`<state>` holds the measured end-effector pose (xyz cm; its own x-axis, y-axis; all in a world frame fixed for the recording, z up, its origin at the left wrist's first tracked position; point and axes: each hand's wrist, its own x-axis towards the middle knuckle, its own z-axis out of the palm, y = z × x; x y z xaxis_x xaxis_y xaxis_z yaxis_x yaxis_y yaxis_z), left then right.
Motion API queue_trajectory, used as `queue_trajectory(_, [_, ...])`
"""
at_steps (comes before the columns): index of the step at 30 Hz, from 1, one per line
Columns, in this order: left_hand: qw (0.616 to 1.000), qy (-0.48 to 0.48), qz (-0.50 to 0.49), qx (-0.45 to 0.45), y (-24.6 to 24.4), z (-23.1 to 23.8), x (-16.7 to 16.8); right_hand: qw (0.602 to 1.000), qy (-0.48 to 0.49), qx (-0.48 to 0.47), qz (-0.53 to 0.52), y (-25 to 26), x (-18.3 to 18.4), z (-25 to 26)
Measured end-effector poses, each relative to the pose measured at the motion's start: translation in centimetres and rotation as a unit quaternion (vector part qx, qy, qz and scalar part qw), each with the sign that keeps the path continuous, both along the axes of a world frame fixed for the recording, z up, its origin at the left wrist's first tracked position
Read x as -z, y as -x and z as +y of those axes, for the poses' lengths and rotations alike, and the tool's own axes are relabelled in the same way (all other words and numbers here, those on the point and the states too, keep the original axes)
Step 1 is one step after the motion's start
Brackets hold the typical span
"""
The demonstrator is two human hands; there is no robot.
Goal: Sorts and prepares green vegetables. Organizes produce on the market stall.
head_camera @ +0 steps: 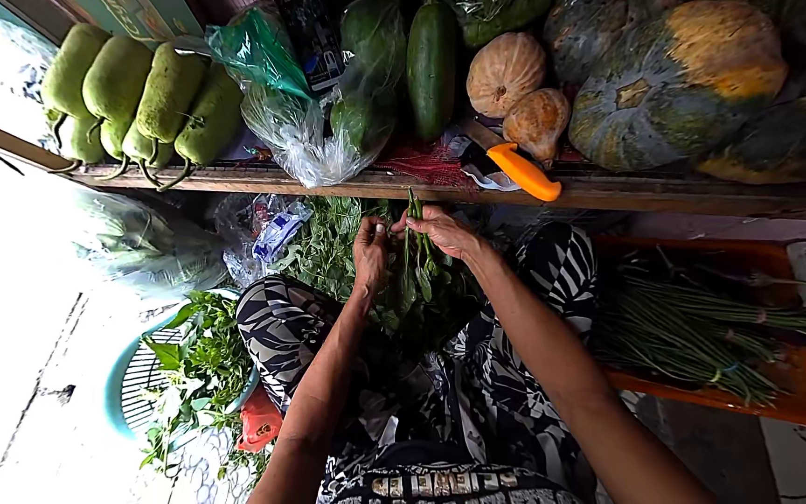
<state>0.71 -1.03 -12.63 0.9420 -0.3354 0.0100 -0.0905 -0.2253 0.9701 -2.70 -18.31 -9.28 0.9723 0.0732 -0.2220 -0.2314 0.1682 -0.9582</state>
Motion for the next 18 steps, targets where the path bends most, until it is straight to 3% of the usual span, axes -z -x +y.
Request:
queue_trajectory(2, [0.988, -0.12, -0.088, -0.033, -0.5, 0.8, -0.3, 0.999, 0.001, 0.029, 0.041, 0.2, -0.3, 0.3])
queue_trajectory(4, [0.976, -0.192, -0.104, 0.001, -0.7, 1.3, -0.6, 0.994, 0.003, 0.09, 0.066, 0.2, -0.2, 0.5])
queue_trajectory(7, [0.985, -0.136, 0.043, 0.097, 0.0, 0.9, -0.8, 0.981, -0.028, 0.176, 0.072, -0.2, -0.2, 0.1])
queue_trajectory(9, [0.986, -0.075, 0.073, 0.129, 0.1, 0.3, -0.4, 0.975, -0.068, 0.202, 0.059, -0.2, -0.2, 0.0])
queue_trajectory(14, [0.995, -0.056, -0.007, 0.087, 0.8, -0.5, 0.3, 0.971, -0.127, 0.204, -0.001, -0.3, 0.5, 0.6])
queue_trajectory(18, [0.987, -0.097, -0.112, 0.06, 1.6, -1.6, 1.2, 0.965, -0.157, 0.21, -0.014, -0.3, 0.6, 1.2])
